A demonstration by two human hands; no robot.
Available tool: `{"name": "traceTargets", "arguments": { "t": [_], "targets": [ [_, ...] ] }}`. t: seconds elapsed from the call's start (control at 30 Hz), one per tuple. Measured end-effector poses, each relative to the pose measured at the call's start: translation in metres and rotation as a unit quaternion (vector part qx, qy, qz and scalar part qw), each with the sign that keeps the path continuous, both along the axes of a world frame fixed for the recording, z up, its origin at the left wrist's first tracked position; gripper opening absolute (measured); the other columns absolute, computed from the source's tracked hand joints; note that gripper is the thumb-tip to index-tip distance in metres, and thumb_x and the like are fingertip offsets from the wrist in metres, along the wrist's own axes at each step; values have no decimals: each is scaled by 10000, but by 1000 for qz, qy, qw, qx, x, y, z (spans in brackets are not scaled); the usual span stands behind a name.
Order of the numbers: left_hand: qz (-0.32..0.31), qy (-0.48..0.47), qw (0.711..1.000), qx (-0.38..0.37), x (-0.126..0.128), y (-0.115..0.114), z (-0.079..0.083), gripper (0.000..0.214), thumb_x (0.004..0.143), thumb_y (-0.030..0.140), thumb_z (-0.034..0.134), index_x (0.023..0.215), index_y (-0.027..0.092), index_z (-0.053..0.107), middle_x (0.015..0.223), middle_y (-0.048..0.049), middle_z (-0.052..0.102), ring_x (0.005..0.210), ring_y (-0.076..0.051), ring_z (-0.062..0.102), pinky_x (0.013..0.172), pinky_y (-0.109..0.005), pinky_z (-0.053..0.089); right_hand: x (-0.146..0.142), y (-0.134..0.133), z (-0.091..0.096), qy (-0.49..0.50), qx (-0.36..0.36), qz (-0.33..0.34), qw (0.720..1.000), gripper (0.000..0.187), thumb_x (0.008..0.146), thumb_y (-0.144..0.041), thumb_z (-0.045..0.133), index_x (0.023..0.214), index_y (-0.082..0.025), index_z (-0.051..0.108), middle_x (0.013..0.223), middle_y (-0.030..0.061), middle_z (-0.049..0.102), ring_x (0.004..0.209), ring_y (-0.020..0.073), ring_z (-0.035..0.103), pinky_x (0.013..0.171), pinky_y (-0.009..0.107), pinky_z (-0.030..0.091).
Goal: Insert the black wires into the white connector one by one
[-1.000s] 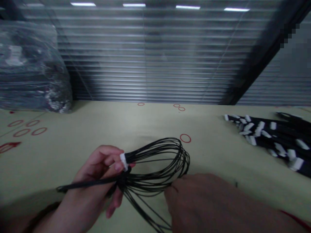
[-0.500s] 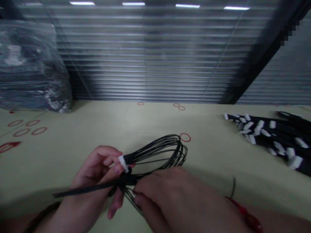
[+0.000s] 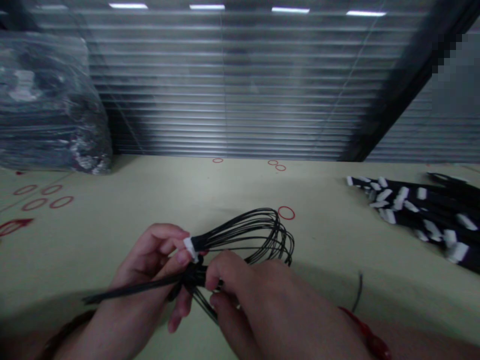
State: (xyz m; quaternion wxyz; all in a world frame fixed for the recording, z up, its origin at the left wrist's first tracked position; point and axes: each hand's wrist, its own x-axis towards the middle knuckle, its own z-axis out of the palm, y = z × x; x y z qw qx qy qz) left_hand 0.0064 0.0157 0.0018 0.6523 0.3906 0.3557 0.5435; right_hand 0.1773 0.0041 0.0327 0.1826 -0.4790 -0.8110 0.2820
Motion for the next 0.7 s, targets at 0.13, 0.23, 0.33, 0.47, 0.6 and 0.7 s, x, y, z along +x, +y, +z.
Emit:
{"name": "traceTargets", "arguments": {
  "t": [0.13,0.23,0.33,0.47,0.6,0.7],
  "targets": [
    [1,5,1000,5,0,0,1,128,824,238,637,856,192,522,662,89,567,328,-31,549,277,-64,411,-1,-2,-3,11,-41,14,999,176,801,-127,468,780,-272,567,670,-102,610,576,78,575,503,191,354],
    [1,6,1000,3,0,0,0,124,825,242,635,859,197,525,659,90,567,328,-33,551,274,-64,409,-1,-2,-4,29,-56,23,998,191,817,-153,462,805,-282,602,711,-102,636,623,73,599,544,182,386],
    [-6,5,1000,-1,0,-1,-2,115,828,246,631,856,200,530,648,94,561,321,-28,541,274,-64,406,-2,-2,-4,47,-63,40,996,206,820,-147,457,819,-272,621,765,-100,655,682,66,612,611,171,419],
    [-10,7,1000,-2,-1,-1,-3,128,825,265,635,856,200,528,633,92,562,312,-30,536,271,-61,394,-7,-1,-4,58,-106,49,991,260,824,-124,447,857,-291,643,818,-109,660,751,56,615,686,155,442],
    [-15,6,1000,-2,-1,1,-3,140,813,260,647,846,199,526,624,92,571,312,-42,549,272,-68,402,-11,2,-2,58,-148,47,986,272,835,-135,452,884,-305,658,830,-100,662,771,67,617,709,173,447],
    [-25,0,1000,0,-1,2,-2,159,800,277,659,824,194,526,618,94,571,294,-40,537,262,-70,398,-10,2,-1,46,-135,41,989,253,836,-142,444,828,-279,656,763,-82,658,703,77,616,644,186,436]
  ]
}}
